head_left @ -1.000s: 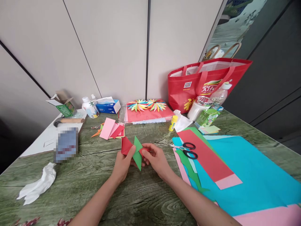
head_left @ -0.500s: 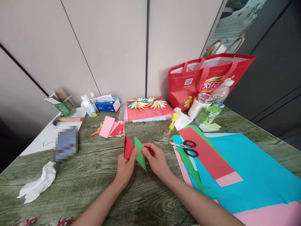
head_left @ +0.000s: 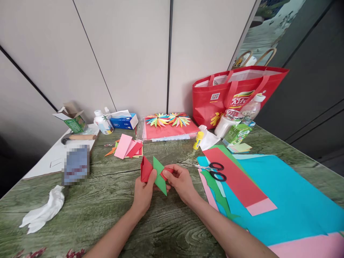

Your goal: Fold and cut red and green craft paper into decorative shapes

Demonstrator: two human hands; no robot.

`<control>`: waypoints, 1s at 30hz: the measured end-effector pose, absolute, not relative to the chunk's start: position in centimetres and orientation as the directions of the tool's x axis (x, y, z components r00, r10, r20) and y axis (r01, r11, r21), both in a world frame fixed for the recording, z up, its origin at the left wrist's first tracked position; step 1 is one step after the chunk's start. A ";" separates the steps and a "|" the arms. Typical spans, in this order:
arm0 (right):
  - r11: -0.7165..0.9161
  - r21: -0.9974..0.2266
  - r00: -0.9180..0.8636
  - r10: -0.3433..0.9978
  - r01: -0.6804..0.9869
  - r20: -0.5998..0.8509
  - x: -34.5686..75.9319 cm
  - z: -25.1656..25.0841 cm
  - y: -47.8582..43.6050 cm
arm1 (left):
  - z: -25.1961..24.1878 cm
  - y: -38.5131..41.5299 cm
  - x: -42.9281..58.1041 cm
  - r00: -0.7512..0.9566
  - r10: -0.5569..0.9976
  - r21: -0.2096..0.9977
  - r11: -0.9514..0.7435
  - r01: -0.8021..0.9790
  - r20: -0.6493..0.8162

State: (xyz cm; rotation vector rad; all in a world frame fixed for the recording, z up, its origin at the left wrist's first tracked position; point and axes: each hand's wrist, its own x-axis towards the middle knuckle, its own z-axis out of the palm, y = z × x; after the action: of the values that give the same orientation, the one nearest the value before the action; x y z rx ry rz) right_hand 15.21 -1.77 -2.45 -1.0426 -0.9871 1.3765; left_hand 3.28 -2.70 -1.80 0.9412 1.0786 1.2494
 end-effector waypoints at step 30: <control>-0.129 -0.855 0.035 0.985 -0.502 -0.169 15.3 -1.7 -1.8 | -1.6 -2.9 3.0 -0.199 0.971 0.983 -0.100 0.155 0.130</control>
State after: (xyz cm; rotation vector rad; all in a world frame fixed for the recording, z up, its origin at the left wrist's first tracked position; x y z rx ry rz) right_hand 15.27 -1.76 -1.70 -0.9548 -0.6851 1.4646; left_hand 2.96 -2.86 -1.61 1.2983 1.4170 1.3820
